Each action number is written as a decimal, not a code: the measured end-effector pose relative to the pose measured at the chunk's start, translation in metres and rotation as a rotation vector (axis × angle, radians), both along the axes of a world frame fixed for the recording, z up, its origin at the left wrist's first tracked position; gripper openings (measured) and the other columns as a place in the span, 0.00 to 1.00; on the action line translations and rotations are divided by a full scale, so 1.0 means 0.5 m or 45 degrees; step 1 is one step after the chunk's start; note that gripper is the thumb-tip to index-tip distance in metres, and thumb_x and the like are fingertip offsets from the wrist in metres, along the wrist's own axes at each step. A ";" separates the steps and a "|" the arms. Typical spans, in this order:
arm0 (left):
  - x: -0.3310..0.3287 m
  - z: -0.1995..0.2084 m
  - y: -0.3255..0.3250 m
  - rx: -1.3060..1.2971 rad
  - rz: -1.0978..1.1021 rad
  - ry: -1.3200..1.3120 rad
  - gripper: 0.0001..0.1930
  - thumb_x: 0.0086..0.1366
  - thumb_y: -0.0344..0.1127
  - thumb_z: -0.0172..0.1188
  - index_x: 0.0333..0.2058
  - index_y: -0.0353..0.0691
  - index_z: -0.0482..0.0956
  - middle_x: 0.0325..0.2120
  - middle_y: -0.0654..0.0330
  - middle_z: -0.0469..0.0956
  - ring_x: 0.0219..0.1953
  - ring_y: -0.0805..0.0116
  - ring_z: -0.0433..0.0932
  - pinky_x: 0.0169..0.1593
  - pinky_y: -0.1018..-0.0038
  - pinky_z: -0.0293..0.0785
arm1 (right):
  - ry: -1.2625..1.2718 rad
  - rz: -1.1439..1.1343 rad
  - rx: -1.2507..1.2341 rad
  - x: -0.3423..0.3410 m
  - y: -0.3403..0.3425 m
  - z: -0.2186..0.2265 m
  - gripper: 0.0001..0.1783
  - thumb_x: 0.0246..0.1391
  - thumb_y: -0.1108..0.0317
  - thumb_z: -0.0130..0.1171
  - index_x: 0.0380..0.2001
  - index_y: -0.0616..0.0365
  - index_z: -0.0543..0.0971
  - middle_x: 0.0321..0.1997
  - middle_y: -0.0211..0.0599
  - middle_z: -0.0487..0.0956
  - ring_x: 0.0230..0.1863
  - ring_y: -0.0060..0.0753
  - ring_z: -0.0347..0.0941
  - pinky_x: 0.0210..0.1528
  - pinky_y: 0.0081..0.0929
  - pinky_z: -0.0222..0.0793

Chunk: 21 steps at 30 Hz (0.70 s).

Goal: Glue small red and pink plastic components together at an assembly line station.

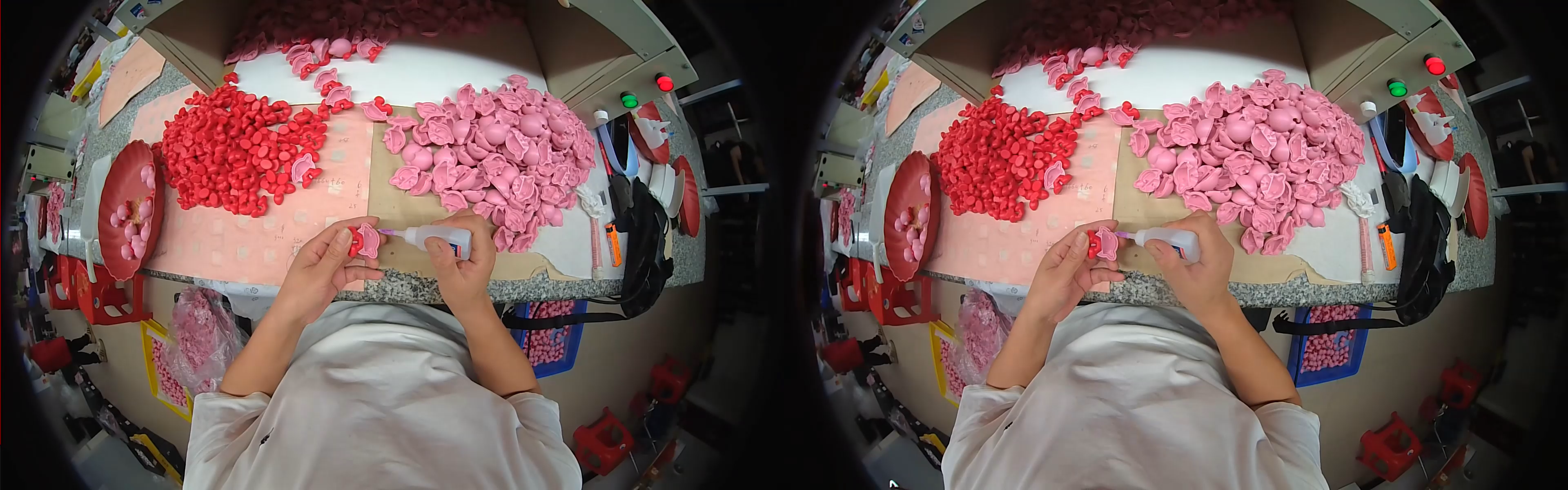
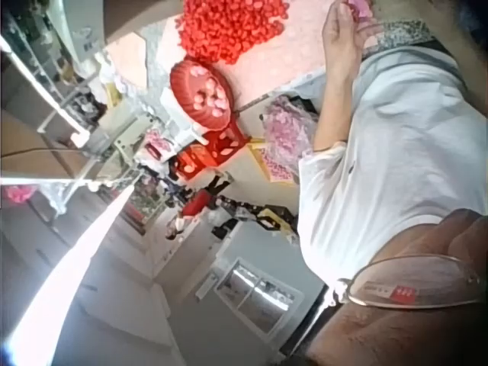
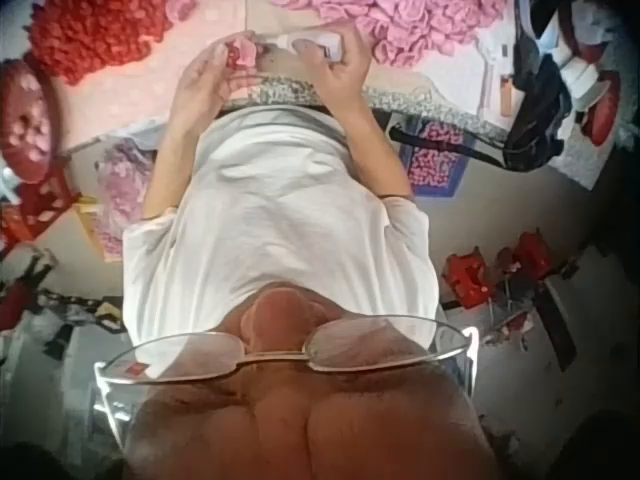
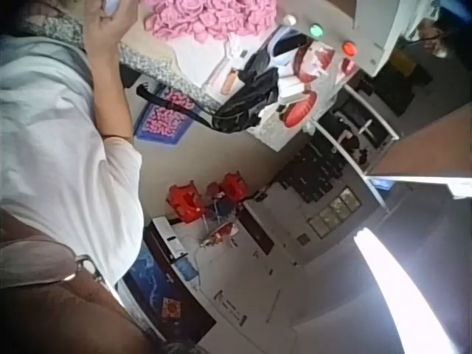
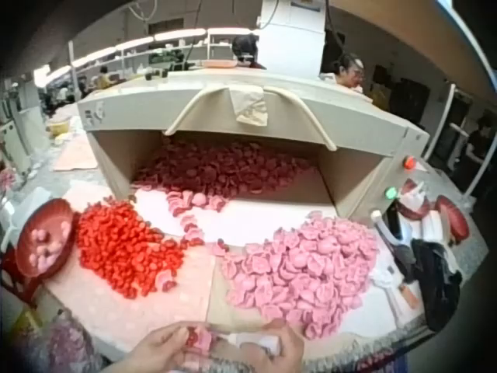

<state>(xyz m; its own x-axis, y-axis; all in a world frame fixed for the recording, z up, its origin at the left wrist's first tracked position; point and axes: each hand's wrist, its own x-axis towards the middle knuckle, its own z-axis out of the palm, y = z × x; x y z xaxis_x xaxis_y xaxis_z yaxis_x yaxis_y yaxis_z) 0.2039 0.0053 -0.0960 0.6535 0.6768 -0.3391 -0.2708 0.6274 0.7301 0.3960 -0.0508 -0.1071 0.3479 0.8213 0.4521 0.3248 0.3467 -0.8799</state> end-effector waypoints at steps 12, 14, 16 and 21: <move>-0.001 -0.014 -0.003 0.080 0.049 -0.079 0.21 0.71 0.40 0.40 0.57 0.32 0.60 0.43 0.55 0.72 0.44 0.67 0.74 0.48 0.69 0.74 | -0.015 -0.005 0.008 0.001 0.000 0.000 0.13 0.45 0.70 0.65 0.31 0.62 0.72 0.28 0.37 0.74 0.26 0.25 0.68 0.29 0.21 0.64; -0.001 -0.012 -0.005 0.120 0.079 -0.078 0.21 0.70 0.39 0.42 0.57 0.33 0.59 0.46 0.55 0.71 0.46 0.66 0.73 0.50 0.70 0.73 | -0.015 0.000 0.017 0.000 0.000 0.002 0.13 0.45 0.70 0.65 0.31 0.62 0.72 0.28 0.37 0.74 0.26 0.25 0.68 0.29 0.21 0.64; 0.001 -0.012 -0.005 0.122 0.093 -0.093 0.21 0.70 0.38 0.42 0.57 0.33 0.59 0.48 0.54 0.70 0.48 0.65 0.73 0.52 0.70 0.72 | 0.025 -0.007 0.013 -0.002 -0.001 0.002 0.13 0.45 0.70 0.66 0.31 0.62 0.73 0.28 0.37 0.74 0.26 0.25 0.68 0.28 0.21 0.64; 0.000 -0.015 -0.005 0.132 0.110 -0.142 0.21 0.69 0.35 0.45 0.58 0.33 0.58 0.53 0.52 0.66 0.53 0.61 0.70 0.56 0.68 0.69 | -0.064 -0.020 0.060 0.000 0.001 -0.003 0.15 0.43 0.69 0.67 0.31 0.62 0.73 0.28 0.37 0.74 0.26 0.27 0.68 0.28 0.22 0.64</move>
<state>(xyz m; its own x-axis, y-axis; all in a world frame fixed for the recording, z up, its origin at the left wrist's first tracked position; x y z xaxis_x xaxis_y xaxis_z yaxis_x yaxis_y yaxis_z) 0.2040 0.0029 -0.1033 0.6212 0.7594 -0.1935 -0.4031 0.5213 0.7522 0.3959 -0.0502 -0.1086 0.3365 0.7932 0.5075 0.3738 0.3822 -0.8451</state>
